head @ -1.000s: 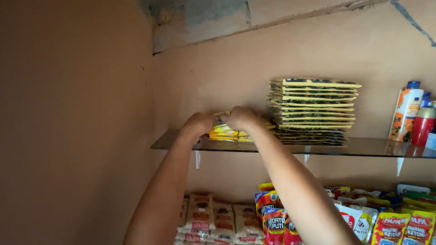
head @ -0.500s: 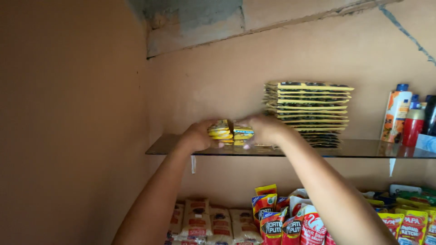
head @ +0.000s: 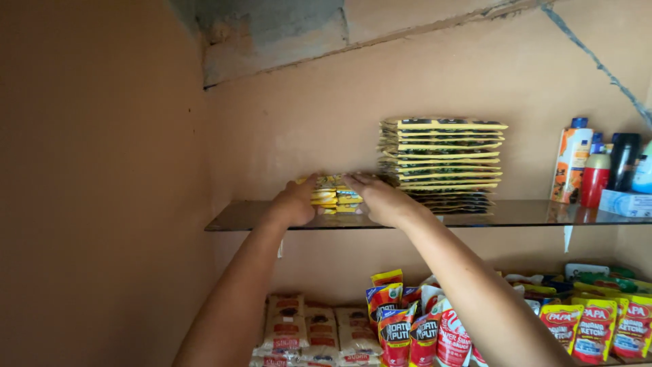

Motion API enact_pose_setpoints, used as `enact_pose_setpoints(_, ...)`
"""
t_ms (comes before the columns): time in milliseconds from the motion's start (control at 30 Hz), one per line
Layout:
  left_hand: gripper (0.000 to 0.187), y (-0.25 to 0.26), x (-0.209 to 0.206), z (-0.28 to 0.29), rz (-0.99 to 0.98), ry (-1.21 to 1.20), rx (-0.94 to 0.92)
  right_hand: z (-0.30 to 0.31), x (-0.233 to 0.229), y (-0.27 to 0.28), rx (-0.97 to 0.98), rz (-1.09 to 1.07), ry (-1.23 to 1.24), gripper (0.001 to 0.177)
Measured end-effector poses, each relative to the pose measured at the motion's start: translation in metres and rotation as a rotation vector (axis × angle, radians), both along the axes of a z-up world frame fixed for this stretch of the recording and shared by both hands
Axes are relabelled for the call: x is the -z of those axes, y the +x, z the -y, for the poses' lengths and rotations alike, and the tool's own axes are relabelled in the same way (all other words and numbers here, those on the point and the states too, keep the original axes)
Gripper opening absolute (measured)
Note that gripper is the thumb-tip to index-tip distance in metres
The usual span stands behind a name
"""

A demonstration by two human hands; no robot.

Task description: The recorder is cleaning and organizing various food and beverage packets on a retail shelf.

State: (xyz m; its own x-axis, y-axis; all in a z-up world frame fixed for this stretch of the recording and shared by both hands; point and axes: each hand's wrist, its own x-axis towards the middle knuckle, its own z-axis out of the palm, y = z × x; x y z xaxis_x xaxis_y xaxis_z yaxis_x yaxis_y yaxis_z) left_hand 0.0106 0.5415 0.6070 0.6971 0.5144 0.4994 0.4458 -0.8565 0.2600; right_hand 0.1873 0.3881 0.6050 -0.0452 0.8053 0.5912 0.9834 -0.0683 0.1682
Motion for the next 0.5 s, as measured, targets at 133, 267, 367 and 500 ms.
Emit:
enact_pose_setpoints(133, 0.094, 0.017, 0.011, -0.024, 0.062, 0.004, 0.023, 0.010, -0.003, -0.013, 0.008, 0.029, 0.050, 0.075)
enact_pose_setpoints(267, 0.083, 0.046, 0.025, -0.059, 0.164, 0.156, 0.107, 0.000, 0.004, 0.002, -0.008, 0.036, 0.079, 0.073)
enact_pose_setpoints(367, 0.078, 0.021, 0.011, -0.025, 0.086, 0.052, 0.076, 0.000, 0.005, 0.002, 0.002, 0.009, 0.074, 0.071)
enact_pose_setpoints(500, 0.076, 0.001, -0.002, -0.006, 0.056, -0.039, 0.080, 0.018, -0.007, -0.032, 0.076, -0.035, 0.024, 0.077)
